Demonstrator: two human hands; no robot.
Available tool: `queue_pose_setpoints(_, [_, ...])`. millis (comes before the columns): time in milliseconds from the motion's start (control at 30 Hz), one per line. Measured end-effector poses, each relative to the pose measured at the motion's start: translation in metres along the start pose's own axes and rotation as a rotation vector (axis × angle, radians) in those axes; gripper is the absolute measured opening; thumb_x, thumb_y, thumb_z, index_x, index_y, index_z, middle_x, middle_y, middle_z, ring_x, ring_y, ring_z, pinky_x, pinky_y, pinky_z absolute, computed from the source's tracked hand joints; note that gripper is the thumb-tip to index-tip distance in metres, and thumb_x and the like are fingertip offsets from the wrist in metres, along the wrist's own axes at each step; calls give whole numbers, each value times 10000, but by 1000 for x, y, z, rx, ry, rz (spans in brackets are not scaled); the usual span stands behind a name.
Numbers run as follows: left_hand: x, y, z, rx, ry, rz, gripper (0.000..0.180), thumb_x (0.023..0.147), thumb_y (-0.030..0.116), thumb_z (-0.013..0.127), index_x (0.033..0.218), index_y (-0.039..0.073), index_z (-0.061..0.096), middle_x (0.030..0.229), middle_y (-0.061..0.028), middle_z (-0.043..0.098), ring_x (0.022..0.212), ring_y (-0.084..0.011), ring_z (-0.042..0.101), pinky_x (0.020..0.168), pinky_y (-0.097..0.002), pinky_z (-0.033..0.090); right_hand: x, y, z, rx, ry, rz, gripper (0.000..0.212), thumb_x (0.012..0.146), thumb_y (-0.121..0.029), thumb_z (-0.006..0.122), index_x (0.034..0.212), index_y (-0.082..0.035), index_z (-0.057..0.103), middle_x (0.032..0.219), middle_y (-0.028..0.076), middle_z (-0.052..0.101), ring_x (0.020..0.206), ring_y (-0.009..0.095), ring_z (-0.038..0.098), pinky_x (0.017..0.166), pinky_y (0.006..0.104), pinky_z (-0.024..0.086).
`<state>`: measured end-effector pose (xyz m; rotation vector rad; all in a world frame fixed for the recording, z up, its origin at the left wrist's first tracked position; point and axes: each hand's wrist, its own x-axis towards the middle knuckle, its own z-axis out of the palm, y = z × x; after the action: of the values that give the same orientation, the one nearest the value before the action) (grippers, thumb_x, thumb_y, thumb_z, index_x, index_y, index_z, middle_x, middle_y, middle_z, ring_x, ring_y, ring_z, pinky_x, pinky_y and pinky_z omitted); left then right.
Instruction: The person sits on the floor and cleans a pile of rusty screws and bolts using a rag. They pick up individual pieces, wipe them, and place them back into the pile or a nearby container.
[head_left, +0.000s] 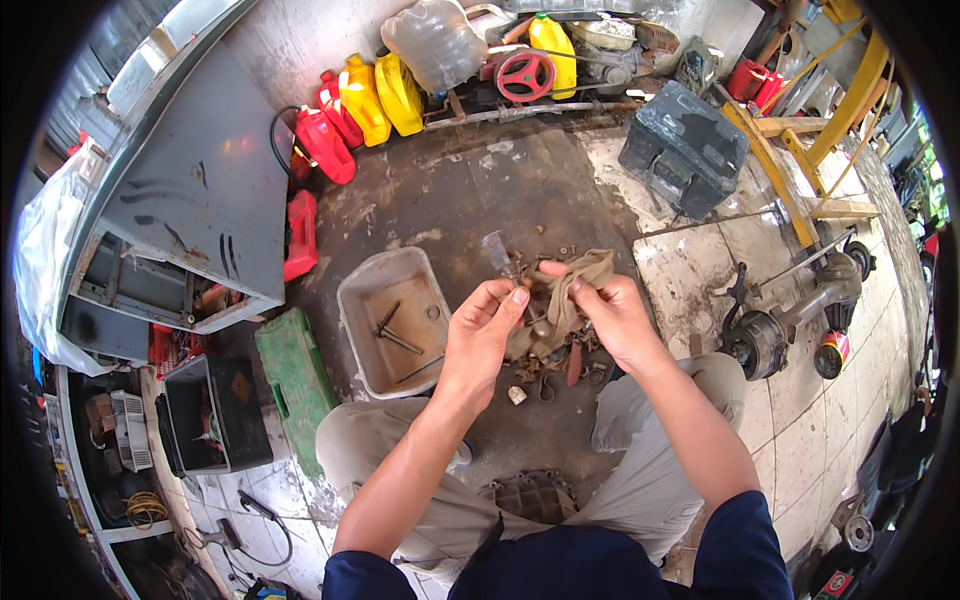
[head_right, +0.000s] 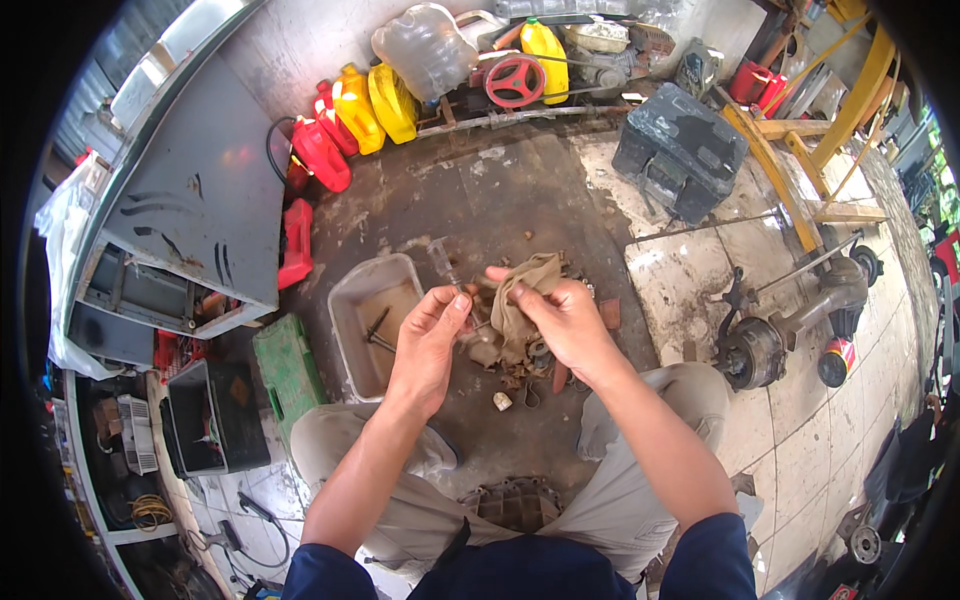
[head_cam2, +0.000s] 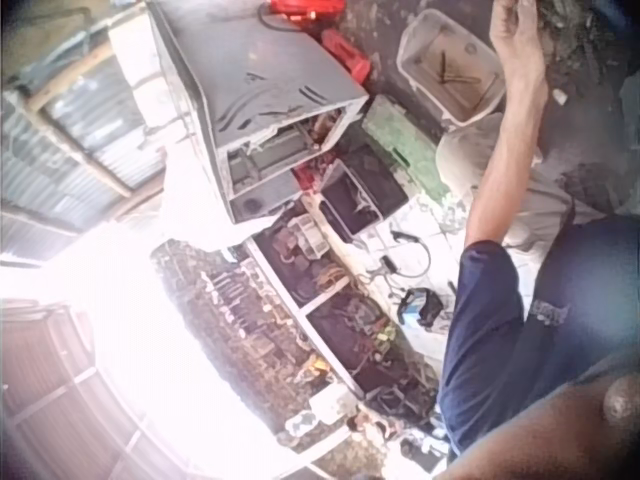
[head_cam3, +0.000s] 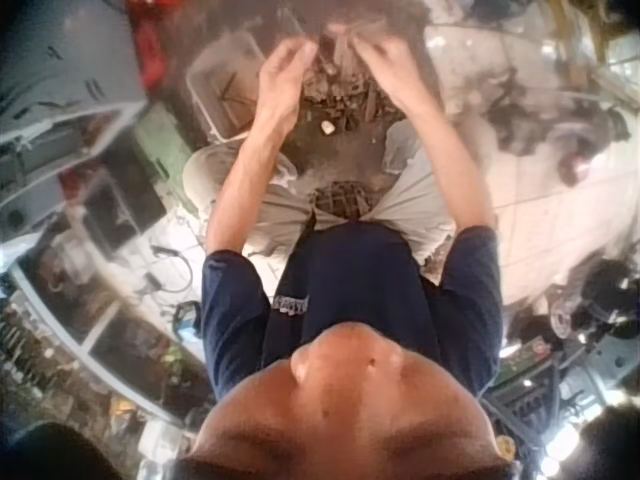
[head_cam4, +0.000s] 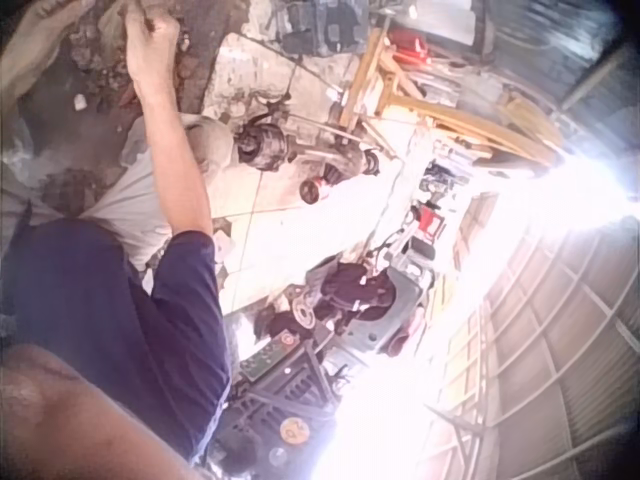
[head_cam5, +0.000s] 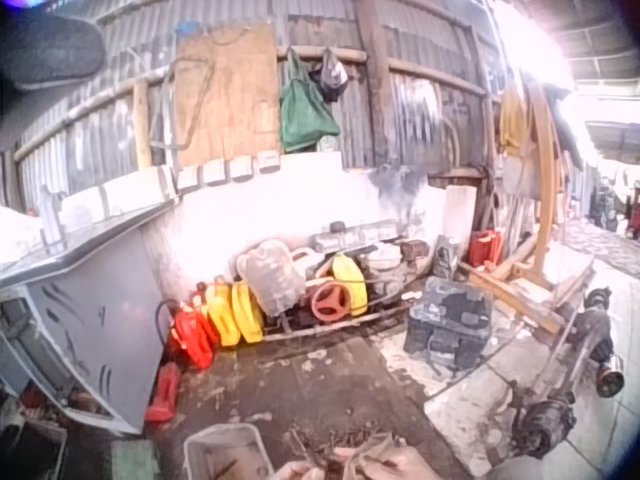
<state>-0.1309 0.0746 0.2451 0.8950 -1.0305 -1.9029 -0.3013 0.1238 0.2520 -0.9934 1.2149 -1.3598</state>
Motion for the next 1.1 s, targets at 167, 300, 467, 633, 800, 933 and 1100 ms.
queue_pose_setpoints(167, [-1,1,4,-68,88,105,131,911,172,659,973,62,626,913,31,631,810,-57,522,789,-232,424,-9,-3,9,-8,-43,118,283,979,-170,538,1208,-32,630,1054,4,668,909,52,564,773,215,463])
queue_pose_setpoints(300, [-1,0,2,-34,119,185,138,905,144,663,999,50,627,913,12,642,814,-61,548,784,-238,435,-8,-2,13,75,-31,155,249,959,-144,571,1160,-19,647,1064,8,662,919,55,574,797,225,475])
queue_pose_setpoints(467, [-4,3,5,19,95,186,80,910,80,646,966,40,605,911,9,642,854,-47,555,780,-229,442,-7,5,19,103,22,100,217,930,-104,608,1115,3,646,1089,23,652,945,69,587,828,234,483])
queue_pose_setpoints(633, [-4,10,13,55,67,94,93,900,69,654,980,30,630,919,7,639,866,-69,561,794,-250,444,-7,7,11,85,71,27,215,921,-70,607,1122,1,631,1077,26,655,945,81,591,837,243,483])
queue_pose_setpoints(800, [-1,15,8,89,32,96,224,898,31,641,1096,38,535,944,-9,596,886,-81,553,802,-231,444,-1,4,3,-94,70,-94,171,922,-89,606,1073,-10,624,1047,40,653,978,108,580,879,267,456])
queue_pose_setpoints(933, [1,21,-2,184,8,99,264,900,50,634,1139,53,523,929,-9,569,833,-79,559,756,-239,465,1,-1,0,-155,118,-108,177,931,-119,598,1070,-11,611,1015,43,654,947,111,583,857,271,455])
queue_pose_setpoints(1100, [2,17,3,315,-63,230,251,917,72,620,1140,13,521,857,-15,607,778,-67,570,690,-206,455,0,-3,-8,-180,197,-115,153,938,-131,591,1029,-8,591,952,26,639,876,88,562,801,264,453])
